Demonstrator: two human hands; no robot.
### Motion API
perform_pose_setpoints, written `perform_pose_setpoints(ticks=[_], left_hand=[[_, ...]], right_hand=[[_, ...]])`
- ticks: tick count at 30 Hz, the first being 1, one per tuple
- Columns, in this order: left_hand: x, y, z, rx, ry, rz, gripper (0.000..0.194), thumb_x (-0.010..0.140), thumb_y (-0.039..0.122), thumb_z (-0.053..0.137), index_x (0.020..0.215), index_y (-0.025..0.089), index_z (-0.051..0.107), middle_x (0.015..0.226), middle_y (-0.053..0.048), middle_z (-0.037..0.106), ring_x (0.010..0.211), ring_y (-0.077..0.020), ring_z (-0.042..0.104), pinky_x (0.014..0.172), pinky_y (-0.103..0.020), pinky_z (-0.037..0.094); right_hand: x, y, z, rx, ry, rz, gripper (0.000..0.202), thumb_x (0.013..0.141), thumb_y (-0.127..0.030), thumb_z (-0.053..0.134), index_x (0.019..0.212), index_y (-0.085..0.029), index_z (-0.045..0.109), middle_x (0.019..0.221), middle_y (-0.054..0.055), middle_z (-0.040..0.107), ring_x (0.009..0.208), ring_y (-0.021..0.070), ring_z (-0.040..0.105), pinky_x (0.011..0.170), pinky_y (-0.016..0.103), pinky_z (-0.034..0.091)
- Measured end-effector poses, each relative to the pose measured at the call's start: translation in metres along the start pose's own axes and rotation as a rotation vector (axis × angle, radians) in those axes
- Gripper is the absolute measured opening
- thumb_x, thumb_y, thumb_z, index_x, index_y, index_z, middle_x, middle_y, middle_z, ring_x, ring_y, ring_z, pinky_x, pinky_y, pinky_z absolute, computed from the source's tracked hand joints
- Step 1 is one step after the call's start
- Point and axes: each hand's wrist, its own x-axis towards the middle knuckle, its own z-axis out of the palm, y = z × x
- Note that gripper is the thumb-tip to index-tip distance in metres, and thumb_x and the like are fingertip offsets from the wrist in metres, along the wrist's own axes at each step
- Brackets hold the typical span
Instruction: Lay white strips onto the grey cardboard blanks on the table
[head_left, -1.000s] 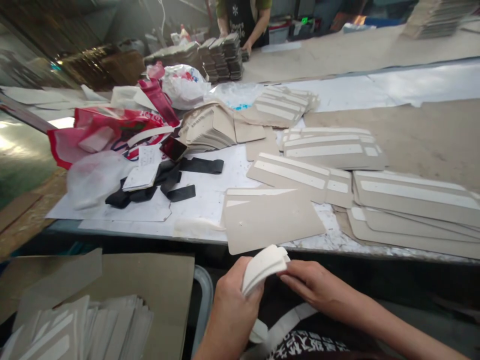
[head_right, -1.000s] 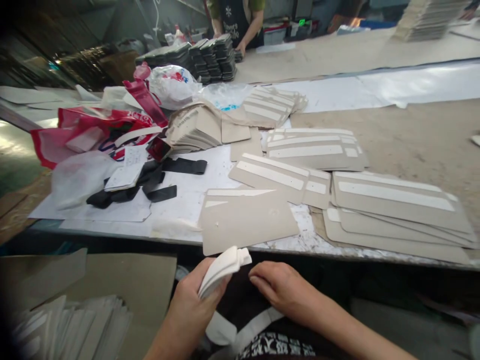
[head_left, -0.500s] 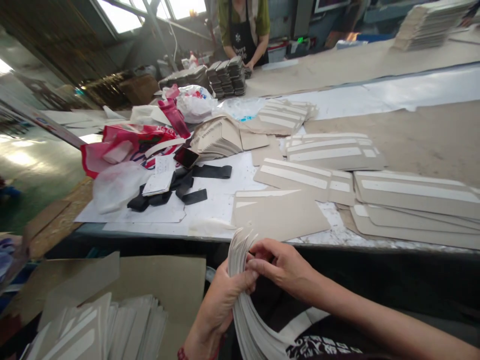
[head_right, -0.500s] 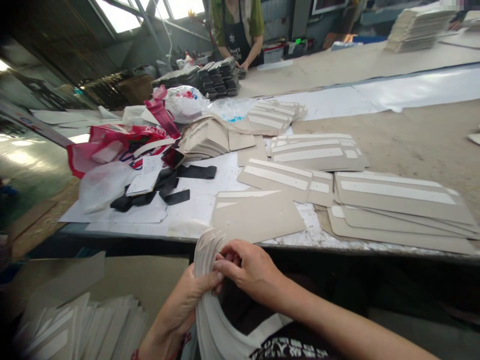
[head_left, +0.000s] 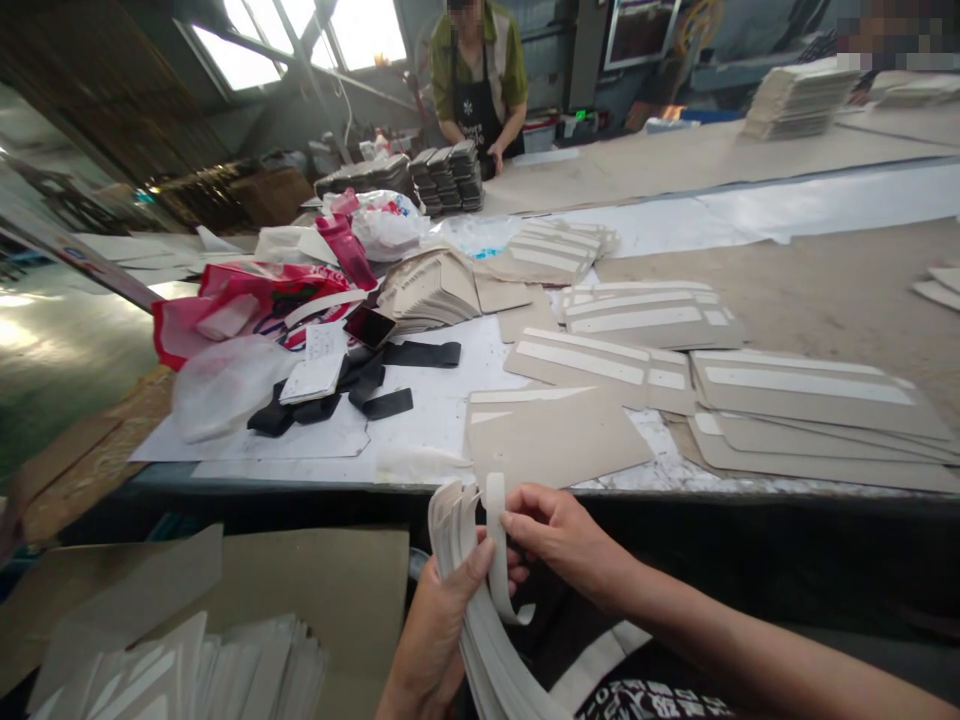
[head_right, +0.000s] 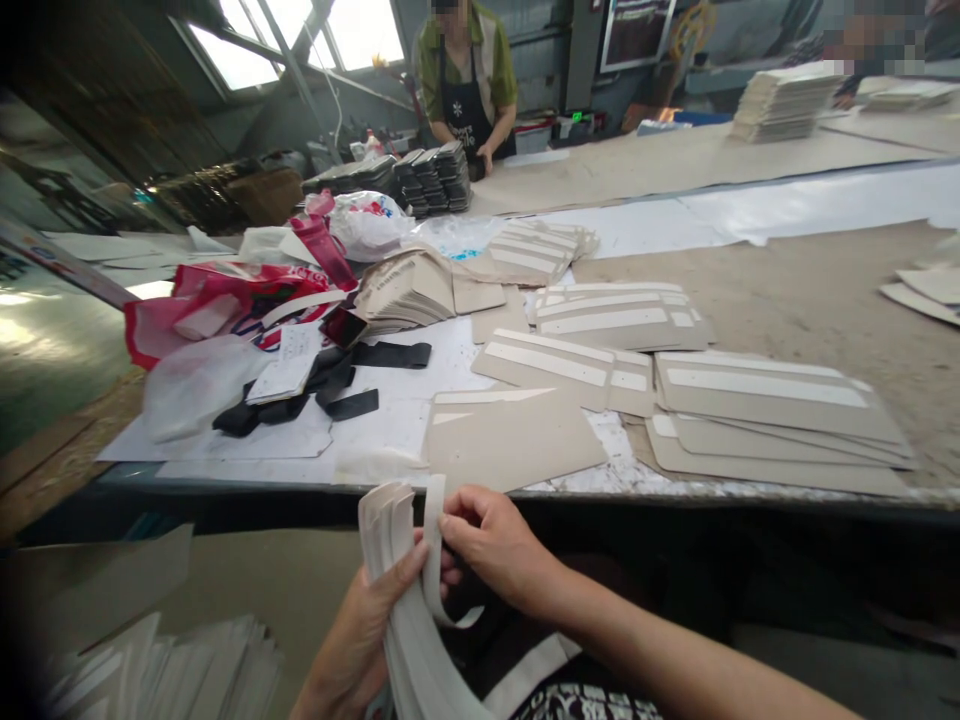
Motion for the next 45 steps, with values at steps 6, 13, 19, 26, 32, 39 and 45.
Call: perform_pose_setpoints(ticks=[6, 13, 19, 26, 32, 39, 45], left_hand=[[-0.001, 0.000, -0.001, 0.053, 0.011, 0.032, 0.045, 0.058, 0.038, 0.080, 0.090, 0.011, 0.062, 0.072, -0.009, 0.069, 0.065, -0.0193, 0.066, 0.060, -0.024, 0.052], [-0.003, -0.002, -0.009, 0.094, 0.013, -0.005, 0.045, 0.061, 0.039, 0.078, 0.092, 0.012, 0.058, 0.075, -0.011, 0.070, 0.069, -0.0220, 0.067, 0.069, -0.031, 0.053], [0.001, -0.003, -0.007, 0.073, -0.085, 0.019, 0.031, 0.065, 0.039, 0.076, 0.075, 0.014, 0.061, 0.060, -0.002, 0.060, 0.054, -0.0107, 0.054, 0.056, -0.021, 0.044], [0.008, -0.008, -0.009, 0.080, -0.114, 0.013, 0.028, 0.067, 0.037, 0.075, 0.074, 0.014, 0.060, 0.059, 0.001, 0.053, 0.054, -0.0074, 0.046, 0.054, -0.019, 0.037], [0.002, -0.007, -0.001, 0.078, -0.114, 0.018, 0.044, 0.062, 0.035, 0.079, 0.097, 0.013, 0.063, 0.064, -0.002, 0.059, 0.058, -0.0112, 0.052, 0.057, -0.021, 0.040], [0.000, -0.006, -0.001, 0.058, -0.110, 0.046, 0.057, 0.059, 0.032, 0.082, 0.106, 0.011, 0.059, 0.072, -0.002, 0.062, 0.062, -0.0103, 0.053, 0.060, -0.020, 0.043], [0.009, -0.013, -0.007, 0.062, -0.140, 0.033, 0.055, 0.061, 0.032, 0.081, 0.104, 0.009, 0.057, 0.072, -0.004, 0.063, 0.067, -0.0129, 0.056, 0.065, -0.023, 0.044]], right_hand=[[0.003, 0.005, -0.003, -0.109, 0.052, -0.052, 0.035, 0.077, -0.050, 0.060, 0.076, -0.016, 0.051, 0.058, -0.004, 0.051, 0.048, 0.0085, 0.047, 0.048, 0.021, 0.040], [0.006, -0.003, -0.009, -0.242, 0.203, -0.106, 0.029, 0.078, -0.044, 0.057, 0.076, -0.015, 0.054, 0.064, -0.002, 0.047, 0.058, 0.0093, 0.043, 0.052, 0.020, 0.038], [0.005, 0.007, -0.007, -0.275, 0.139, -0.104, 0.034, 0.080, -0.049, 0.055, 0.075, -0.016, 0.054, 0.065, -0.001, 0.049, 0.058, 0.0104, 0.044, 0.052, 0.021, 0.037], [-0.001, 0.009, -0.009, -0.598, 0.320, -0.295, 0.021, 0.079, -0.038, 0.060, 0.079, -0.019, 0.051, 0.066, -0.003, 0.049, 0.060, 0.0114, 0.046, 0.057, 0.023, 0.039], [-0.003, 0.006, 0.000, -0.770, 0.145, -0.271, 0.008, 0.079, -0.026, 0.060, 0.081, -0.018, 0.062, 0.077, 0.000, 0.057, 0.074, 0.0143, 0.053, 0.067, 0.024, 0.041], [0.001, 0.015, 0.001, -0.252, 0.036, -0.120, 0.017, 0.079, -0.033, 0.060, 0.079, -0.016, 0.057, 0.065, -0.003, 0.050, 0.048, 0.0095, 0.048, 0.044, 0.021, 0.041], [0.003, 0.016, 0.000, -0.203, 0.041, -0.148, 0.022, 0.079, -0.035, 0.060, 0.078, -0.014, 0.055, 0.065, -0.003, 0.049, 0.045, 0.0086, 0.048, 0.042, 0.021, 0.042]])
